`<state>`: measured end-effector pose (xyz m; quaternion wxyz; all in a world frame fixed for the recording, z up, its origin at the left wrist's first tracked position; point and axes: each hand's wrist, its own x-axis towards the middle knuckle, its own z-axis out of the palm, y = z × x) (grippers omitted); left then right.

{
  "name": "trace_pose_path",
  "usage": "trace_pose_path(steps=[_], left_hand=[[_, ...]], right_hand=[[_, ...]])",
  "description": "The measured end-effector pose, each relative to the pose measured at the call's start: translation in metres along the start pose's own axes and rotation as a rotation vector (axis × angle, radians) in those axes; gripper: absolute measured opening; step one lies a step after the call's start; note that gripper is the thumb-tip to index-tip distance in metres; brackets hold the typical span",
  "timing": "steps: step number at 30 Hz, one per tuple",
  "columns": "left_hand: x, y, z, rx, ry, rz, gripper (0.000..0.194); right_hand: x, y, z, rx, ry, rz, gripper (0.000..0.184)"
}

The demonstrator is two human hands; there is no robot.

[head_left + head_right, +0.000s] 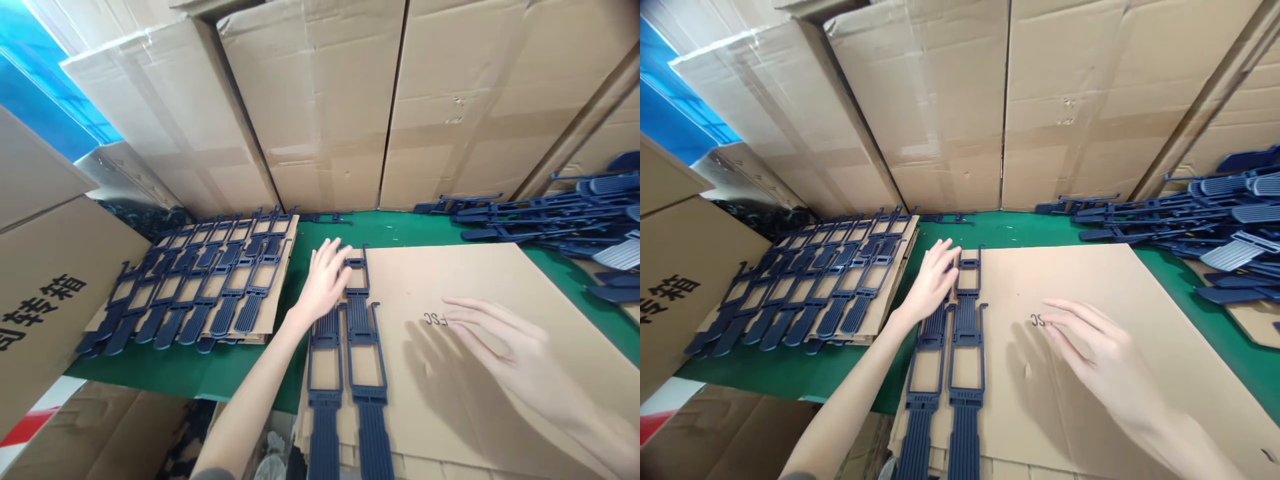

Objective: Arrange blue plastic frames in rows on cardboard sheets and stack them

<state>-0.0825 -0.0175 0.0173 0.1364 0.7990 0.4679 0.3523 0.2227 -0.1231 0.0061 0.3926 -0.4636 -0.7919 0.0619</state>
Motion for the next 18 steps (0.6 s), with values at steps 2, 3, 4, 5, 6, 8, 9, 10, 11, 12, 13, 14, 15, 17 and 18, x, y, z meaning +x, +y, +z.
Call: trace_pose_path(steps=[2, 3, 4, 5, 6, 8, 9, 10, 11, 12, 13, 14, 15, 17, 18], left_hand=[[-0.018, 0.022, 0.001, 0.171, -0.243, 0.036, 0.048], [-0.028, 0.031, 0.002, 0.236, -0.336, 0.043, 0.052], [-0.036, 0.038, 0.003, 0.288, -0.402, 0.047, 0.057], [-0.044, 0.042, 0.005, 0.331, -0.445, 0.045, 0.062], [-0.050, 0.045, 0.007, 0.368, -0.468, 0.033, 0.066], [-0.057, 0.045, 0.011, 0.412, -0.487, 0.006, 0.068], [-0.059, 0.044, 0.013, 0.424, -0.489, -0.008, 0.068], [-0.060, 0.043, 0.014, 0.430, -0.490, -0.018, 0.067], [-0.060, 0.042, 0.014, 0.433, -0.490, -0.024, 0.067], [-0.060, 0.041, 0.014, 0.434, -0.492, -0.027, 0.067], [-0.060, 0.041, 0.014, 0.436, -0.492, -0.029, 0.067], [-0.060, 0.041, 0.013, 0.436, -0.493, -0.027, 0.067], [-0.060, 0.040, 0.013, 0.437, -0.492, -0.023, 0.066], [-0.060, 0.040, 0.011, 0.440, -0.489, -0.014, 0.066], [-0.061, 0.039, 0.010, 0.445, -0.488, -0.011, 0.066]], right_hand=[[-0.003, 0.008, -0.005, -0.003, 0.034, 0.040, 0.015], [-0.004, 0.011, -0.007, -0.008, 0.044, 0.057, 0.015], [-0.004, 0.013, -0.009, -0.014, 0.052, 0.070, 0.016], [-0.005, 0.015, -0.010, -0.018, 0.055, 0.080, 0.016], [-0.005, 0.017, -0.011, -0.019, 0.057, 0.085, 0.017], [-0.006, 0.018, -0.011, -0.011, 0.057, 0.089, 0.017], [-0.006, 0.018, -0.011, -0.003, 0.051, 0.089, 0.016], [-0.007, 0.018, -0.010, 0.008, 0.042, 0.090, 0.017], [-0.008, 0.018, -0.009, 0.021, 0.032, 0.090, 0.017], [-0.009, 0.018, -0.008, 0.032, 0.022, 0.090, 0.017], [-0.010, 0.018, -0.006, 0.040, 0.014, 0.090, 0.017], [-0.011, 0.019, -0.005, 0.046, 0.009, 0.089, 0.017], [-0.011, 0.020, -0.003, 0.050, 0.004, 0.088, 0.017], [-0.013, 0.021, 0.000, 0.053, 0.002, 0.081, 0.017], [-0.014, 0.022, 0.001, 0.051, -0.001, 0.080, 0.017]])
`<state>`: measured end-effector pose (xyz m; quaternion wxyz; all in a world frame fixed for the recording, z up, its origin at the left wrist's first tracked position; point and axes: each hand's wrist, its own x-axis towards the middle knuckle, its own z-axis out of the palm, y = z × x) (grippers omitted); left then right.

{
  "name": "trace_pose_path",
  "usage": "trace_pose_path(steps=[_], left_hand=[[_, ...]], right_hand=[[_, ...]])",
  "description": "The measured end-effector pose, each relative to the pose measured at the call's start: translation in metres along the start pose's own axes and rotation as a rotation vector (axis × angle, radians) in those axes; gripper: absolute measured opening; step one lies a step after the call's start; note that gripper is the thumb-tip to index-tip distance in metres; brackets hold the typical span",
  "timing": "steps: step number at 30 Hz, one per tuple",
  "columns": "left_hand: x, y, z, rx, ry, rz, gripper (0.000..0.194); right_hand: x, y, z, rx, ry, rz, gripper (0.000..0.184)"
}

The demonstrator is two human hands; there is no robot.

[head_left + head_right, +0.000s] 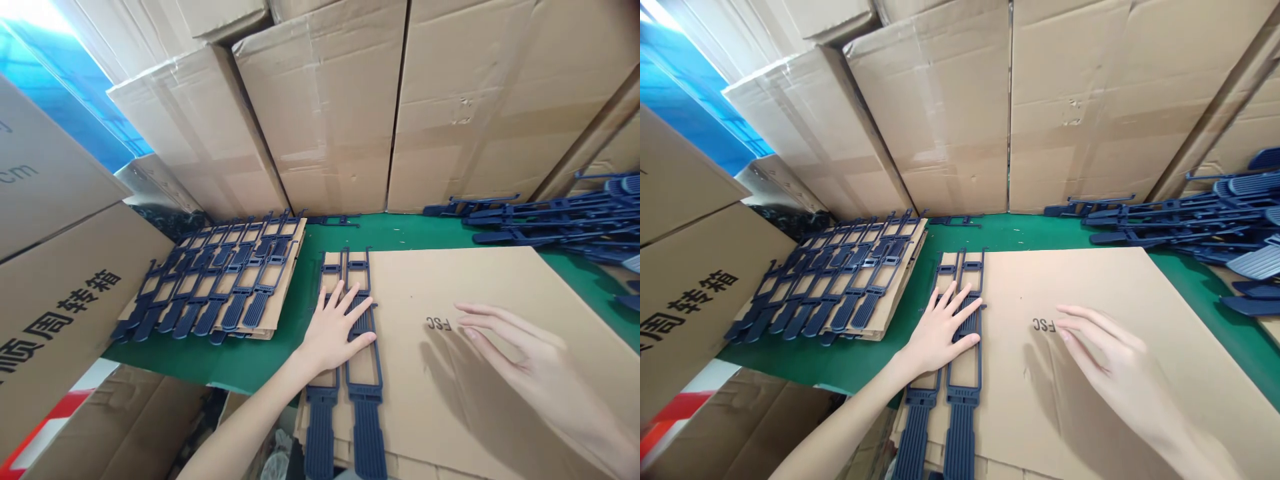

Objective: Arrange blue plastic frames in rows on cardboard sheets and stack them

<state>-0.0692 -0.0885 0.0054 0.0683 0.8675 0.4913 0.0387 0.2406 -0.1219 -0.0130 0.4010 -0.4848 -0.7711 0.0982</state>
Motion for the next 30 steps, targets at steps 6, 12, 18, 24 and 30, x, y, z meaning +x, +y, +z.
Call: trace_pose_path(steps=[6, 12, 18, 24, 30], left_hand=[[-0.002, -0.004, 0.000, 0.036, -0.020, -0.010, 0.066], [-0.003, -0.005, 0.001, 0.042, -0.032, 0.007, 0.066], [-0.003, -0.004, 0.000, 0.018, -0.031, 0.010, 0.067], [-0.005, -0.002, -0.002, -0.022, -0.039, -0.021, 0.073], [-0.004, 0.001, -0.007, -0.059, -0.043, -0.040, 0.073]], right_hand=[[-0.006, 0.009, 0.004, -0.028, -0.042, 0.007, 0.015], [0.033, 0.005, 0.000, -0.100, -0.134, -0.222, 0.020], [0.158, 0.014, 0.053, -0.171, -0.458, -0.146, 0.022], [0.261, 0.031, 0.148, -0.260, -0.465, -0.018, 0.030], [0.287, 0.047, 0.194, -0.320, -0.381, 0.083, 0.035]])
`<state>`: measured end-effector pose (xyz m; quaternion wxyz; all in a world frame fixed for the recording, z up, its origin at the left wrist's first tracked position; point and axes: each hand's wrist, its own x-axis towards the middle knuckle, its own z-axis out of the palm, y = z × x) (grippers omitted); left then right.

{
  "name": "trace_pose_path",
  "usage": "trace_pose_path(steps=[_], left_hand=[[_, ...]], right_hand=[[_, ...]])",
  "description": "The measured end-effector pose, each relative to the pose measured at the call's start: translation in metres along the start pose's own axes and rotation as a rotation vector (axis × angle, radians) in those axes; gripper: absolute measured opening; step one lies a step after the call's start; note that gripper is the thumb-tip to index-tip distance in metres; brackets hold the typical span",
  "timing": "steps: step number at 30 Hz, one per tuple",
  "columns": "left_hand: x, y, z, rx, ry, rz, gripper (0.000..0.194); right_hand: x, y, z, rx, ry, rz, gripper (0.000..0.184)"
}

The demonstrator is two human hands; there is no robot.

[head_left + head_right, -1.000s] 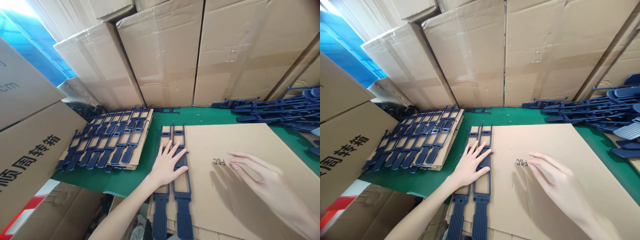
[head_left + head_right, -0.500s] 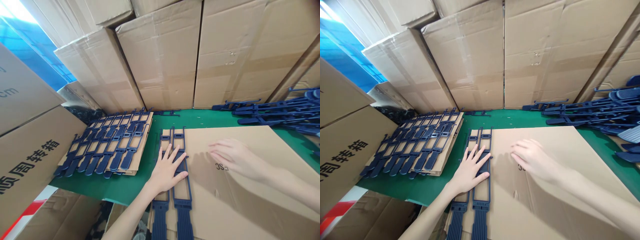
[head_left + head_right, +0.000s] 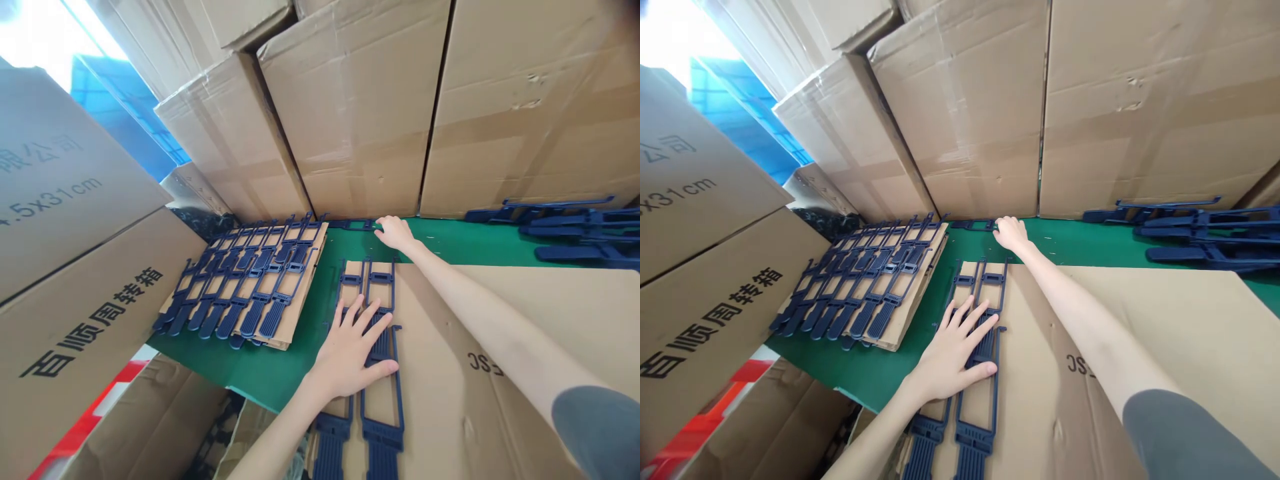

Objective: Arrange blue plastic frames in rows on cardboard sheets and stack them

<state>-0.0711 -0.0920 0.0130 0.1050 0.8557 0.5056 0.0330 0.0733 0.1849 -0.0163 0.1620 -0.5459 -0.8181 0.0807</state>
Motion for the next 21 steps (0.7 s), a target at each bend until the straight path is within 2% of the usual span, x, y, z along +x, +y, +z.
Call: trace_pose_path(steps=[7, 12, 16, 21], left_hand=[[0.000, 0.000, -0.003, 0.008, -0.068, -0.020, 0.075], [0.000, -0.001, -0.003, 0.022, -0.082, -0.031, 0.076], [0.002, -0.002, -0.002, 0.023, -0.077, -0.025, 0.076], [0.003, -0.004, 0.001, 0.019, -0.055, -0.009, 0.077]], right_hand=[[0.007, 0.010, 0.019, 0.097, -0.002, 0.057, 0.027], [0.010, 0.017, 0.016, 0.296, 0.018, 0.119, 0.025], [0.012, 0.030, -0.008, 0.542, 0.077, 0.143, 0.019], [0.013, 0.044, -0.061, 0.826, 0.232, 0.144, 0.013]])
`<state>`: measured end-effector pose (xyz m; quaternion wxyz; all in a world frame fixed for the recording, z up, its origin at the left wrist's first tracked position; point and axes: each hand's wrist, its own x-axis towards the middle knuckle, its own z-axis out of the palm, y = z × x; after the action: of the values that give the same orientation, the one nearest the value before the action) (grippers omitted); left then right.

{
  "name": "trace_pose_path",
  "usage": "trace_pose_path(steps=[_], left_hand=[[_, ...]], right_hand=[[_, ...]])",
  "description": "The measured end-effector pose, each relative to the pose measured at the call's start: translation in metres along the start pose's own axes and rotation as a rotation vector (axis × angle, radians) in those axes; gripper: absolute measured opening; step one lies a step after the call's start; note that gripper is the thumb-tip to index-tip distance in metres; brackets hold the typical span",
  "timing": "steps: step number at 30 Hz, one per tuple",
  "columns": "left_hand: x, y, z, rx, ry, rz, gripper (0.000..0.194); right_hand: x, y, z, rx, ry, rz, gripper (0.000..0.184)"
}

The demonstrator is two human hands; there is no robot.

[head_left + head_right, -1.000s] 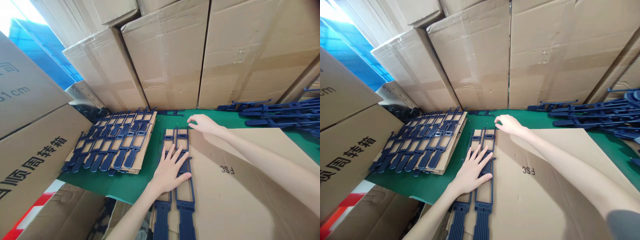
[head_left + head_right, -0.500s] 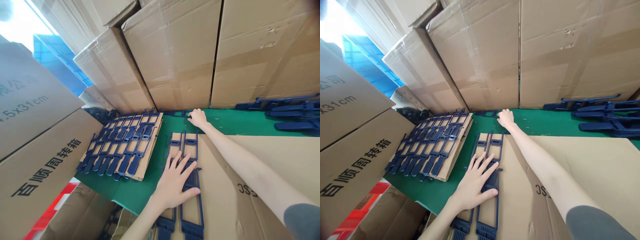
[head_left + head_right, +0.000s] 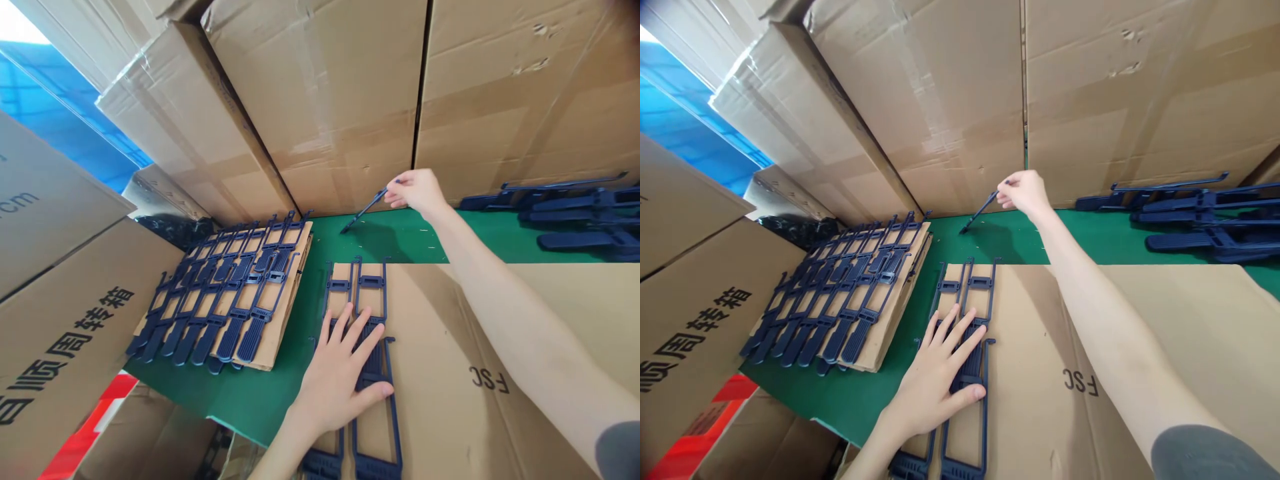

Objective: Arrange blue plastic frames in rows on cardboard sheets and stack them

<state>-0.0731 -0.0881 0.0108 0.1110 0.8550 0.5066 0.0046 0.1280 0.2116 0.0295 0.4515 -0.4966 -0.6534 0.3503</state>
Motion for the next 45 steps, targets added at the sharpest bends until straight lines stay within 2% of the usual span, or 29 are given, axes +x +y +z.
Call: trace_pose_path(steps=[3, 6, 9, 12, 15, 18, 22, 25, 28, 30, 36, 40, 45], left_hand=[[0.000, -0.001, 0.001, -0.006, 0.006, 0.004, 0.077], [0.001, -0.001, 0.001, -0.013, 0.001, 0.004, 0.076], [0.000, -0.001, 0.001, -0.017, -0.007, -0.002, 0.076], [-0.001, 0.000, 0.000, -0.019, -0.015, -0.008, 0.077], [-0.001, -0.001, 0.001, -0.020, -0.008, -0.001, 0.076], [-0.001, -0.001, 0.002, -0.025, 0.015, 0.014, 0.077], [0.000, -0.001, 0.002, -0.043, 0.039, 0.021, 0.075], [0.000, 0.000, 0.003, -0.040, 0.049, 0.016, 0.074], [0.000, 0.000, 0.004, -0.050, 0.069, 0.012, 0.074], [0.000, 0.000, 0.004, -0.056, 0.081, 0.015, 0.073], [0.001, -0.001, 0.005, -0.050, 0.091, 0.019, 0.071], [0.001, -0.001, 0.005, -0.061, 0.114, 0.032, 0.070], [0.002, -0.001, 0.005, -0.039, 0.097, 0.029, 0.071]], right_hand=[[-0.002, -0.028, -0.026, 0.196, 0.122, -0.068, 0.010], [-0.019, -0.064, -0.047, 0.275, 0.172, -0.179, 0.011], [-0.047, -0.101, -0.059, 0.439, 0.046, -0.327, 0.014], [-0.071, -0.115, -0.060, 0.565, -0.160, -0.338, 0.015], [-0.087, -0.096, -0.054, 0.597, -0.374, -0.180, 0.018], [-0.102, -0.056, -0.051, 0.518, -0.533, 0.056, 0.025], [-0.124, -0.009, -0.055, 0.386, -0.542, 0.207, 0.030], [-0.130, 0.010, -0.065, 0.194, -0.509, 0.208, 0.038], [-0.126, 0.014, -0.081, -0.033, -0.551, 0.075, 0.042], [-0.123, 0.010, -0.092, -0.104, -0.615, 0.017, 0.041], [-0.123, -0.001, -0.113, -0.123, -0.754, 0.050, 0.040], [-0.123, 0.001, -0.118, -0.074, -0.768, 0.085, 0.038], [-0.122, 0.002, -0.121, -0.174, -0.737, 0.106, 0.040]])
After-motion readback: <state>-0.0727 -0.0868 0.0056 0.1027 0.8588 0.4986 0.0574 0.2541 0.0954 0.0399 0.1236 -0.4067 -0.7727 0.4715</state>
